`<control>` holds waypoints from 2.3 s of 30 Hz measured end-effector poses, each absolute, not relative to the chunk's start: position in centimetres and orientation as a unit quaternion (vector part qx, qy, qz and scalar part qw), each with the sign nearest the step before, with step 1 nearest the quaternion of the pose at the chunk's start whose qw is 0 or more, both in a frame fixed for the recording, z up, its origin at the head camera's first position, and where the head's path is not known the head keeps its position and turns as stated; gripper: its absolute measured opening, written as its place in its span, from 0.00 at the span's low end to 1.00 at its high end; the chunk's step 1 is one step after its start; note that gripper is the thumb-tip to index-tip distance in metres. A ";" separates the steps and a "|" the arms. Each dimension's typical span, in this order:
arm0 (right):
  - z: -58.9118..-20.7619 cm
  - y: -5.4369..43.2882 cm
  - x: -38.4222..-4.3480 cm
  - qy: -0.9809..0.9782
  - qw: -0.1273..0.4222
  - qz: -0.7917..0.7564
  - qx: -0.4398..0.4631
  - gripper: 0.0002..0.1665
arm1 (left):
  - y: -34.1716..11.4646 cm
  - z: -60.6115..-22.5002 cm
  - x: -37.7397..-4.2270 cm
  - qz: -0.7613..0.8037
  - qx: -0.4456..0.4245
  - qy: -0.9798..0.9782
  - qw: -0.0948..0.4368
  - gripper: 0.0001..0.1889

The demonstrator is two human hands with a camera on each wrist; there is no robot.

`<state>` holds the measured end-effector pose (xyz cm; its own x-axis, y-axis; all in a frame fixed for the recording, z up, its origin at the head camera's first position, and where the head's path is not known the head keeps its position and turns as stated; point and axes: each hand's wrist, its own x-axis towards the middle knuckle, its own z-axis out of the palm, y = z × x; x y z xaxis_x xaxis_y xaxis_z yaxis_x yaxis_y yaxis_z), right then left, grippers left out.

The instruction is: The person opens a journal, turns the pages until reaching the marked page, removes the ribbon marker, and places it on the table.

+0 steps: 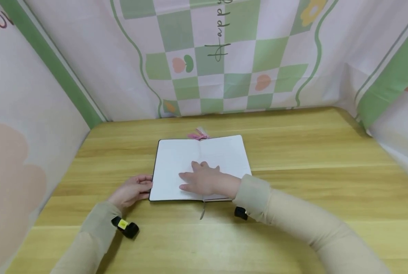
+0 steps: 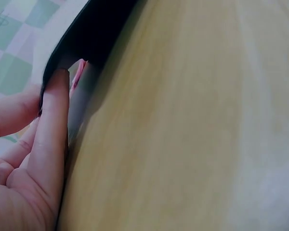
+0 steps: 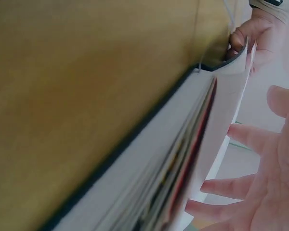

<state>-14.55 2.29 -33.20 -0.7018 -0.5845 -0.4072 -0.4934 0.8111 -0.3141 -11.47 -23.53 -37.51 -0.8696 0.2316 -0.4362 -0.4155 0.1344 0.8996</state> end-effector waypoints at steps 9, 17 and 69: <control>-33.3 1.9 -14.0 0.926 0.226 -0.061 -0.296 0.34 | -23.6 -37.4 -11.3 0.679 -0.079 0.688 0.246 0.17; -32.7 3.0 -14.5 0.911 0.257 -0.083 -0.312 0.36 | -23.2 -37.4 -11.5 0.656 -0.099 0.710 0.234 0.26; -34.0 12.7 -24.4 0.958 0.130 -0.115 -0.230 0.46 | -23.0 -37.2 -11.4 0.655 -0.110 0.712 0.227 0.21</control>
<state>-24.38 12.74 -34.01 -0.8601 -0.4709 -0.1962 -0.4112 0.8675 -0.2798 -11.41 -22.98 -37.16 -0.8723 0.1404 -0.4684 -0.4550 0.1178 0.8827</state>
